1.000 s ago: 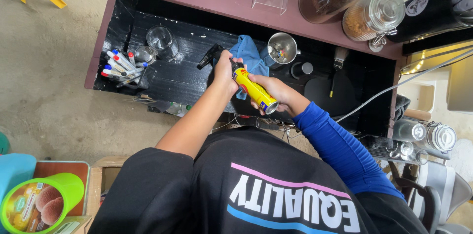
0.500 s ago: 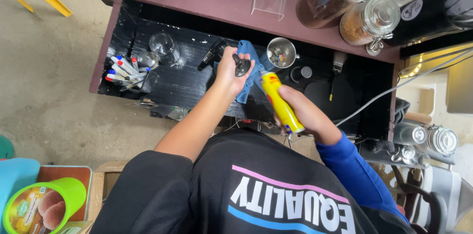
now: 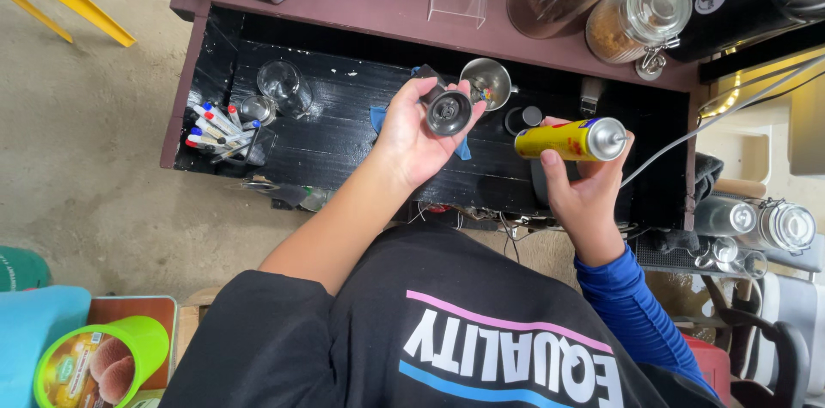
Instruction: The person cleans a blue ice tray and a black tray using a brush and a blue cloth. They then wipe down a counter and a metal cup. Finally, they attach a yellow gas canister to a handheld torch and adjust the nozzle.
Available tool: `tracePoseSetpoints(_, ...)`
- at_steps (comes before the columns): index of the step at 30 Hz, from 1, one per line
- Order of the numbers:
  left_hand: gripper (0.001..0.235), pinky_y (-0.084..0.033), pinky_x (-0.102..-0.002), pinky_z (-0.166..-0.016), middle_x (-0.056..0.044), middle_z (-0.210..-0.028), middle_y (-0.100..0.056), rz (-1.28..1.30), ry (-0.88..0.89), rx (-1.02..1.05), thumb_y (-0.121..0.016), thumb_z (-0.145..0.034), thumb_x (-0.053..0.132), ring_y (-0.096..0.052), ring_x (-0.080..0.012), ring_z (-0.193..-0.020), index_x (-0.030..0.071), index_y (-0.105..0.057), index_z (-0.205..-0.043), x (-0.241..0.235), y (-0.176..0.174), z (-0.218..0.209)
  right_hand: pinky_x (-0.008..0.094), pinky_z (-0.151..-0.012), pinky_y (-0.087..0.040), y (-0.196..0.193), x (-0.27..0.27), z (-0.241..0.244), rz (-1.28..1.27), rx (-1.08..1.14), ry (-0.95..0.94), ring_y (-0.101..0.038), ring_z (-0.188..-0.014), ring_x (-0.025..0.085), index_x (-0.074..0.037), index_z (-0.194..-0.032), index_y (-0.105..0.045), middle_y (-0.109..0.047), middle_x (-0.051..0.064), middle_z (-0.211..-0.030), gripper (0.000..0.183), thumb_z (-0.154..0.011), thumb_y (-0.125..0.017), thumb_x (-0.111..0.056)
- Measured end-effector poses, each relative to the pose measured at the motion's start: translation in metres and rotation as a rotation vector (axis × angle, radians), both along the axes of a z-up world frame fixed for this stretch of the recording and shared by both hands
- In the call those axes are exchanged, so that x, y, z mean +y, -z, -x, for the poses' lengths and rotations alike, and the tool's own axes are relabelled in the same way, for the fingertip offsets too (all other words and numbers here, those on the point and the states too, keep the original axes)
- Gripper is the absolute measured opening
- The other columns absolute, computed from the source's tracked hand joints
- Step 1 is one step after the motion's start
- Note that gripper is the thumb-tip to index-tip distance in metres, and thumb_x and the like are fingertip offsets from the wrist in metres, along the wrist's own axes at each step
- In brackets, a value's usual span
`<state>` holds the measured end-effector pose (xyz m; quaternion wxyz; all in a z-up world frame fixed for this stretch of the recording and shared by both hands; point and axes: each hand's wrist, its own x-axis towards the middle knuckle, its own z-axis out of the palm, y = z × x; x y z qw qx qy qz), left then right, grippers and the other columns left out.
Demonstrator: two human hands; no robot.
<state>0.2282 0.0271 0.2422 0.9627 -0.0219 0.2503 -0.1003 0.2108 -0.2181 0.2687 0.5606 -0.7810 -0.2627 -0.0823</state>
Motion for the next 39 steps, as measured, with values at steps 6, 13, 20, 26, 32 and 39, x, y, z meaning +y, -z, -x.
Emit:
tracePoseSetpoints(6, 0.014, -0.056, -0.052, -0.097, -0.012, -0.096, -0.061, 0.076, -0.093, -0.083, -0.059, -0.093, 0.012, -0.067, -0.0261, -0.092, 0.0, -0.053, -0.094, -0.012, 0.003, 0.003, 0.045, -0.12, -0.05, 0.011, -0.009, 0.006, -0.096, 0.108, -0.008, -0.065, -0.126, 0.029, -0.002, -0.142, -0.028, -0.064, 0.022, -0.133, 0.049, -0.108, -0.063, -0.006)
tracePoseSetpoints(13, 0.021, -0.057, -0.049, -0.1, -0.012, -0.087, -0.06, -0.077, -0.196, -0.017, -0.06, -0.096, 0.017, -0.067, -0.025, -0.091, -0.001, -0.049, -0.092, -0.016, 0.0, -0.004, 0.045, -0.111, -0.054, 0.009, -0.014, 0.014, -0.206, 0.224, -0.012, -0.067, -0.121, 0.029, -0.002, -0.141, -0.03, -0.06, 0.019, -0.135, 0.049, -0.104, -0.061, -0.005)
tracePoseSetpoints(20, 0.019, -0.053, -0.049, -0.095, -0.012, -0.094, -0.065, -0.706, -0.199, -0.43, -0.058, -0.103, 0.016, -0.069, -0.0268, -0.093, 0.002, -0.047, -0.107, -0.012, -0.027, 0.013, 0.045, -0.112, -0.055, 0.009, -0.015, 0.012, -0.222, 0.238, -0.064, -0.068, -0.124, 0.03, -0.003, -0.137, -0.035, -0.06, 0.018, -0.131, 0.045, -0.103, -0.064, -0.001)
tracePoseSetpoints(26, 0.03, -0.057, -0.046, -0.108, -0.017, -0.115, -0.066, -1.319, -0.431, -0.995, -0.059, -0.112, 0.02, -0.071, -0.0308, -0.114, 0.0, -0.043, -0.127, 0.039, -0.073, 0.041, 0.042, -0.111, -0.052, 0.001, -0.02, 0.016, -0.072, 0.172, 0.002, -0.065, -0.125, 0.026, -0.001, -0.137, -0.041, -0.065, 0.019, -0.13, 0.043, -0.101, -0.064, 0.0)
tracePoseSetpoints(32, 0.036, -0.058, -0.043, -0.104, -0.016, -0.108, -0.067, -1.165, -0.302, -0.817, -0.057, -0.111, 0.016, -0.073, -0.0278, -0.107, 0.001, -0.036, -0.135, 0.054, -0.067, 0.037, 0.039, -0.109, -0.052, -0.001, -0.021, 0.019, -0.186, 0.289, -0.054, -0.065, -0.125, 0.024, -0.002, -0.14, -0.039, -0.065, 0.018, -0.133, 0.046, -0.1, -0.063, -0.003)
tracePoseSetpoints(39, 0.038, -0.057, -0.045, -0.105, -0.015, -0.11, -0.064, -1.327, -0.329, -0.887, -0.061, -0.11, 0.014, -0.071, -0.0268, -0.104, 0.001, -0.036, -0.136, 0.055, -0.059, 0.042, 0.037, -0.104, -0.056, 0.003, -0.019, 0.012, -0.143, 0.291, -0.053, -0.066, -0.123, 0.023, -0.002, -0.135, -0.042, -0.065, 0.018, -0.132, 0.044, -0.098, -0.066, -0.003)
